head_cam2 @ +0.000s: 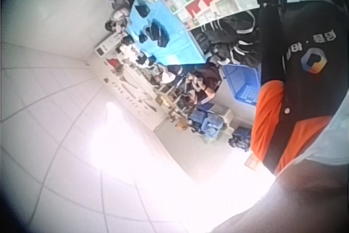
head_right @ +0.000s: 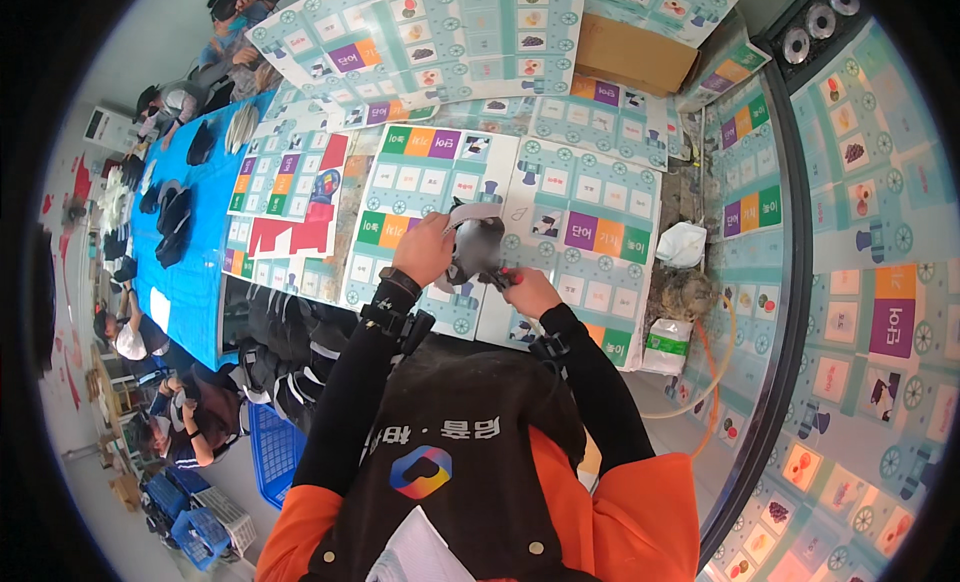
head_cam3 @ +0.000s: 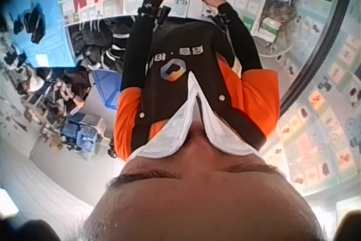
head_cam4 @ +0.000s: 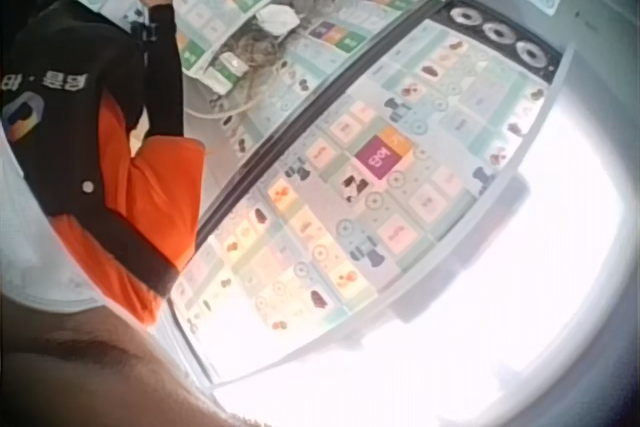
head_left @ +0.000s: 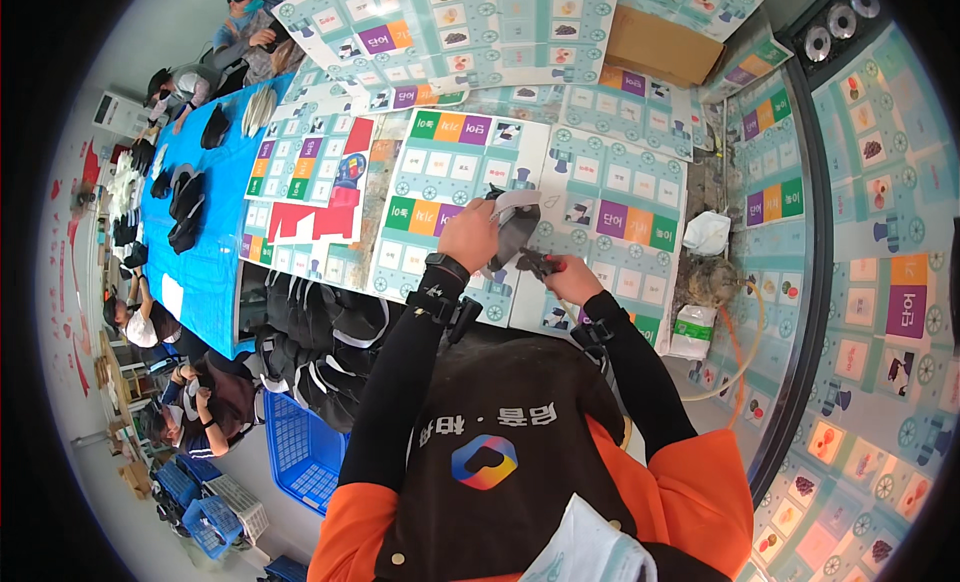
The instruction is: The person applies adhesive to various shoe components using a brush and stacks them together.
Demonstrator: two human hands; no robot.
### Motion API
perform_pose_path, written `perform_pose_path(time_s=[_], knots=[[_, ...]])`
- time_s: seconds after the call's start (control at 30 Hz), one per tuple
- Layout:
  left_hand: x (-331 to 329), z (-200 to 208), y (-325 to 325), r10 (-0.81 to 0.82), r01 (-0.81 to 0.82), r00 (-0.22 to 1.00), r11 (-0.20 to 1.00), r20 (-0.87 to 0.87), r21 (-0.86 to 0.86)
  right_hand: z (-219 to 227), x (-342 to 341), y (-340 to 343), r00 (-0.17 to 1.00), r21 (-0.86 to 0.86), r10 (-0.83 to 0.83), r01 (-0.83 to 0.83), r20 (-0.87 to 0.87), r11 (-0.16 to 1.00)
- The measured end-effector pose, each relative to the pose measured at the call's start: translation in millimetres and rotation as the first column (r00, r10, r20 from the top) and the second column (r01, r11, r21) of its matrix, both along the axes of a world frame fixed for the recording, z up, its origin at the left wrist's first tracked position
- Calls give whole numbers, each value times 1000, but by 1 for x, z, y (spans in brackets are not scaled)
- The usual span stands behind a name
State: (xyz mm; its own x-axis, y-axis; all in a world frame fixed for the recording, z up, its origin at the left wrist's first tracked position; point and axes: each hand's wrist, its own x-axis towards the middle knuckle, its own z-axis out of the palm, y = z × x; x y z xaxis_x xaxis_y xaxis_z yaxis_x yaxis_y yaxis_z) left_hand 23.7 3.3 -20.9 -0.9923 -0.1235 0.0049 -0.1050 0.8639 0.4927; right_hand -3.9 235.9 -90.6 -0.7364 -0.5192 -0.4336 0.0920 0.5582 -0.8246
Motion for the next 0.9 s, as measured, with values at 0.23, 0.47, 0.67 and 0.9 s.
perform_pose_path(time_s=[0.23,0.47,0.67,0.9], knots=[[-4,-7,1,-19,18,999,999,-30,-31,-10,-2,4,995,-24,12,-10,98,1000],[-8,-7,2,-26,25,999,999,-22,-44,-3,-2,4,959,45,-60,76,-278,996],[-7,-9,0,-22,21,999,1000,-35,-22,9,-3,3,950,75,-80,107,-302,991],[-5,-6,1,-7,6,1000,1000,-12,-25,8,0,5,934,92,-102,141,-344,986]])
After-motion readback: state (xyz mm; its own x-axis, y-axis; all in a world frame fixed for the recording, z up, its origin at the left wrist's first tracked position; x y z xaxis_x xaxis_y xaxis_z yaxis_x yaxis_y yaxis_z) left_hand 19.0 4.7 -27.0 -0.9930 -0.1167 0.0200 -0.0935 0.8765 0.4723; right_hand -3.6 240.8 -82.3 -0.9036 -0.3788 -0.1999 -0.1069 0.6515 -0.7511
